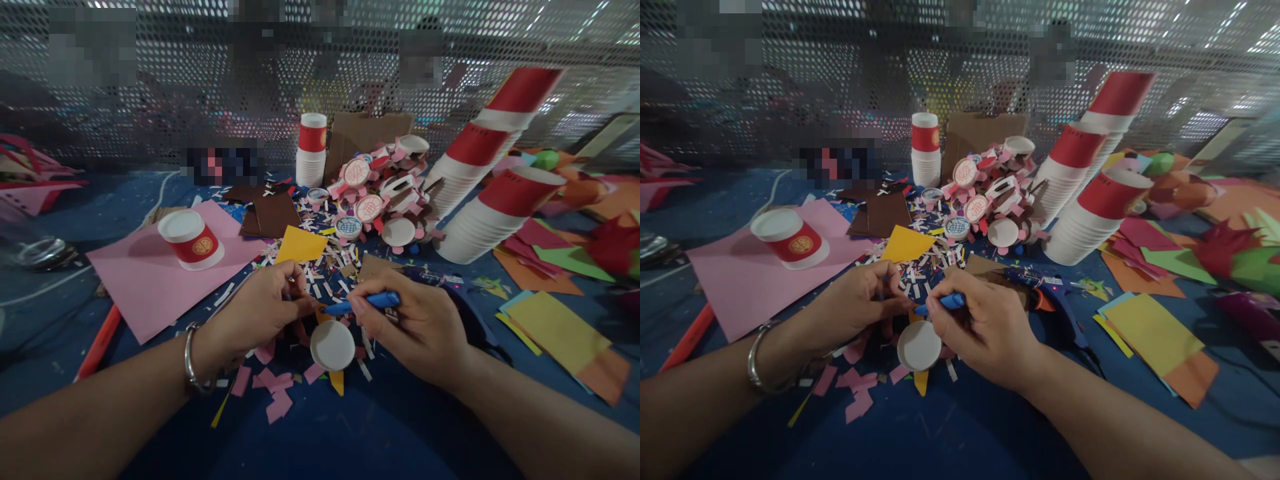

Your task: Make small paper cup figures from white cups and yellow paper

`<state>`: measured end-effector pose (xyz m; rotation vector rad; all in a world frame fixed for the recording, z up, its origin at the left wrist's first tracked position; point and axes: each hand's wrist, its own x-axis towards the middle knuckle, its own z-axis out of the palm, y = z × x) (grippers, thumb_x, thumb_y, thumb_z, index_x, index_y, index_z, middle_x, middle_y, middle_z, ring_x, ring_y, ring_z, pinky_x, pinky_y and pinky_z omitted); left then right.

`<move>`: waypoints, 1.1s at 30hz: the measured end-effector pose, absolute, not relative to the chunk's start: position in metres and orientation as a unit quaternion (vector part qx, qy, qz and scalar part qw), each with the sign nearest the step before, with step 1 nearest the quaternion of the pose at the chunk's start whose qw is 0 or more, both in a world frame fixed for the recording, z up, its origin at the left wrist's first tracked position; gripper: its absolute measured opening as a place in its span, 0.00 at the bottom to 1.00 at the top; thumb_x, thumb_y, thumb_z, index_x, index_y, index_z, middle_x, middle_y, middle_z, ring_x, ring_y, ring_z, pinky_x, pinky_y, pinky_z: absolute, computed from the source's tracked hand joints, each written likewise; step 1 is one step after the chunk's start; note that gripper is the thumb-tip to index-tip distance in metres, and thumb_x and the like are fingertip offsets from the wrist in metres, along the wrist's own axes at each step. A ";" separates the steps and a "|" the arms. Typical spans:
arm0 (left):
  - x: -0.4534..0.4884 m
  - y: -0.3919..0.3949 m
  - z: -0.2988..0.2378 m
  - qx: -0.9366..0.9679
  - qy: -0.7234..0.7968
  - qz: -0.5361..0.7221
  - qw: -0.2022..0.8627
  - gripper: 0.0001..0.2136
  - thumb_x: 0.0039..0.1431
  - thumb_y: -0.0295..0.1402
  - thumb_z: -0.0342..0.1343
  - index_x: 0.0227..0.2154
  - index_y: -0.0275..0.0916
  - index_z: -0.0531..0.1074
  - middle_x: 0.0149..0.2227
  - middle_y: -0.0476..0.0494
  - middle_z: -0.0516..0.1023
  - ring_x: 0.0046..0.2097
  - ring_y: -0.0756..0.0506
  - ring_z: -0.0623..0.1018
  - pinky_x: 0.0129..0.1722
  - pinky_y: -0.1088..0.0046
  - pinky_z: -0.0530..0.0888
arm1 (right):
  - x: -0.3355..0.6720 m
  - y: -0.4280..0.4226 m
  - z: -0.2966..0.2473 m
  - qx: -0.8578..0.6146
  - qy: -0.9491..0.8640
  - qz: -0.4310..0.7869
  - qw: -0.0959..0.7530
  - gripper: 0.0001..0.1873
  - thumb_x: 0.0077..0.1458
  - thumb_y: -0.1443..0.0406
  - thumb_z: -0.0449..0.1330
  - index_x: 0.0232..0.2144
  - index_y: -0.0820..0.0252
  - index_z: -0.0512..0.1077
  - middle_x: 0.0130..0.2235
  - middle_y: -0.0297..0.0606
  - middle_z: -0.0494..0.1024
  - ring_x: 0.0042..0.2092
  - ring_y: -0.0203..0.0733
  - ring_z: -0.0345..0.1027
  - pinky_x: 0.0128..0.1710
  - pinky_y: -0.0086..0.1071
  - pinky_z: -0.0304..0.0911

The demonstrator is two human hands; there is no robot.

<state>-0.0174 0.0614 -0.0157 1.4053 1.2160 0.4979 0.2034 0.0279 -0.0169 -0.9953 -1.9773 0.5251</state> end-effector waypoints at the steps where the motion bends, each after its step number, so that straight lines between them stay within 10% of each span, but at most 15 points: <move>1: -0.018 0.061 -0.016 0.602 0.518 0.214 0.569 0.12 0.61 0.32 0.63 0.32 0.43 0.62 0.19 0.58 0.76 0.15 0.55 0.72 0.14 0.85 0.65 | 0.203 0.028 -0.017 -0.396 -0.790 0.208 0.420 0.04 0.63 0.68 0.60 0.35 0.58 0.74 0.24 0.27 0.75 0.22 0.28 0.67 0.24 0.25 0.60; 33: -0.016 0.062 -0.016 0.622 0.535 0.198 0.538 0.10 0.63 0.34 0.60 0.34 0.42 0.63 0.21 0.55 0.77 0.18 0.52 0.75 0.15 0.81 0.67 | 0.207 0.024 -0.011 -0.401 -0.759 0.214 0.466 0.04 0.61 0.69 0.61 0.33 0.59 0.74 0.24 0.28 0.76 0.21 0.27 0.69 0.21 0.22 0.61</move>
